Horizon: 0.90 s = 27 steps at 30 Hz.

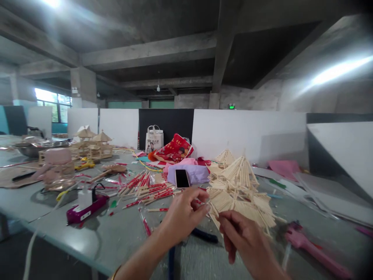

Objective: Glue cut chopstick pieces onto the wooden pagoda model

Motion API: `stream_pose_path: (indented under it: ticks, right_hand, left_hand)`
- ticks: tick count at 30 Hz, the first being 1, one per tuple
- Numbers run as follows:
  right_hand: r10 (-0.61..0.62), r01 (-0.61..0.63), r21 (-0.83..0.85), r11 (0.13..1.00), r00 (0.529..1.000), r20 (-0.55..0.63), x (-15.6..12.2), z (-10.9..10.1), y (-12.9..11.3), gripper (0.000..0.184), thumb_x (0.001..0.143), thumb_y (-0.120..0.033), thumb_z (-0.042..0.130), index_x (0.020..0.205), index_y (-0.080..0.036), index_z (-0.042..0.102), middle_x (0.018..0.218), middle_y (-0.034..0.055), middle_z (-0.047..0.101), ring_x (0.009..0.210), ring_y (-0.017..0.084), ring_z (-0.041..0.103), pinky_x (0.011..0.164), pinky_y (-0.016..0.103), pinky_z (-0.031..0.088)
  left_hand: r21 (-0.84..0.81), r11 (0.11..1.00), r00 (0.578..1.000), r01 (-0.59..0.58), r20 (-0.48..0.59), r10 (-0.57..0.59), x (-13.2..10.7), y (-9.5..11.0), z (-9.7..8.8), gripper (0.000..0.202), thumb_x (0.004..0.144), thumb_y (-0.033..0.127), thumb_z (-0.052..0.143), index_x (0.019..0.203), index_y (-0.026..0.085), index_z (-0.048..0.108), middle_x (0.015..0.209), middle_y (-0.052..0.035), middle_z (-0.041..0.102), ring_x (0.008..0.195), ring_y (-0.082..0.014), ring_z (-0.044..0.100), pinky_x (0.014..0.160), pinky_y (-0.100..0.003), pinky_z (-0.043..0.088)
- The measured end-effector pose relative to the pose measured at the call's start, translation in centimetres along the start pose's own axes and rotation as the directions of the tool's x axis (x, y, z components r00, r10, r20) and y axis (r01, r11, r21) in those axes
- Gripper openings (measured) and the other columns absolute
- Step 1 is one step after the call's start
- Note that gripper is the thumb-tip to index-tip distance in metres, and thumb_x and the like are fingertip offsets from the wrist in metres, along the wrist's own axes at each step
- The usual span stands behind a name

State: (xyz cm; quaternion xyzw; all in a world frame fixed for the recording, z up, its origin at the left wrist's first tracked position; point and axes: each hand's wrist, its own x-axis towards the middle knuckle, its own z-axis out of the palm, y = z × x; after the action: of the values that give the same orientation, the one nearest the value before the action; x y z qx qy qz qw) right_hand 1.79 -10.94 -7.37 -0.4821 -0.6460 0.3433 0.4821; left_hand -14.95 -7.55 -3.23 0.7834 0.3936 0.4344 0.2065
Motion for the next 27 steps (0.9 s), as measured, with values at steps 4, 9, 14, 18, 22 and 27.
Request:
stream_pose_path:
  ticks: [4,9,14,18,22,27]
  right_hand:
    - [-0.063,0.058,-0.157,0.986,0.998,-0.028,-0.1,1.5,-0.2,0.021,0.081,-0.039,0.043,0.076,-0.021,0.054,0.04,-0.0077,0.044,0.031,0.008,0.043,0.033,0.018,0.035]
    - [-0.231,0.236,-0.366,0.9,0.971,0.057,0.8,3.0,0.5,0.016,0.082,-0.03,0.044,0.078,-0.022,0.057,0.051,-0.0033,0.053,0.041,0.012,0.051,0.042,0.023,0.041]
    - [-0.393,0.42,-0.45,0.788,0.906,0.157,1.8,4.3,1.7,0.013,0.082,-0.021,0.046,0.081,-0.021,0.058,0.072,0.0021,0.061,0.064,0.016,0.058,0.06,0.027,0.045]
    - [-0.356,0.41,-0.464,0.785,0.912,0.203,2.0,5.7,2.0,0.015,0.082,-0.02,0.044,0.08,-0.02,0.058,0.073,0.0037,0.061,0.065,0.018,0.059,0.059,0.03,0.045]
    - [-0.325,0.389,-0.465,0.795,0.921,0.214,1.8,6.8,2.5,0.019,0.084,-0.023,0.042,0.089,-0.021,0.06,0.08,0.0062,0.063,0.069,0.02,0.06,0.062,0.033,0.047]
    - [-0.358,0.357,-0.63,0.689,0.924,0.133,1.9,7.7,4.2,0.036,0.077,-0.043,0.052,0.102,-0.018,0.061,0.098,0.0147,0.062,0.087,0.032,0.057,0.073,0.047,0.044]
  left_hand:
    - [0.046,0.992,0.991,-0.12,0.068,0.116,-0.6,-0.2,-0.8,0.022,0.073,0.025,0.054,0.095,0.023,0.061,0.096,-0.001,0.06,0.071,-0.0099,0.054,0.063,-0.018,0.042]
    - [0.118,0.97,0.959,-0.213,0.214,0.184,-1.1,-1.7,-1.9,0.016,0.074,0.018,0.053,0.085,0.022,0.064,0.079,0.0017,0.062,0.066,-0.0085,0.055,0.064,-0.017,0.041]
    - [0.184,0.942,0.93,-0.28,0.294,0.219,-1.5,-3.6,-2.8,0.019,0.075,0.013,0.05,0.081,0.022,0.065,0.071,0.0032,0.063,0.068,-0.0087,0.055,0.063,-0.017,0.038]
    - [0.22,0.936,0.927,-0.276,0.317,0.199,-2.2,-5.2,-3.0,0.018,0.074,0.014,0.049,0.081,0.021,0.063,0.071,0.0027,0.062,0.066,-0.0086,0.054,0.061,-0.017,0.038]
    - [0.303,0.928,0.952,-0.219,0.277,0.134,-3.3,-6.8,-3.8,0.016,0.073,0.013,0.048,0.078,0.02,0.061,0.069,0.003,0.06,0.06,-0.0079,0.051,0.057,-0.018,0.035]
    - [0.313,0.949,0.991,-0.038,0.132,-0.004,-4.5,-9.0,-7.0,0.012,0.076,0.017,0.046,0.072,0.019,0.058,0.064,0.0028,0.055,0.057,-0.008,0.047,0.054,-0.018,0.034]
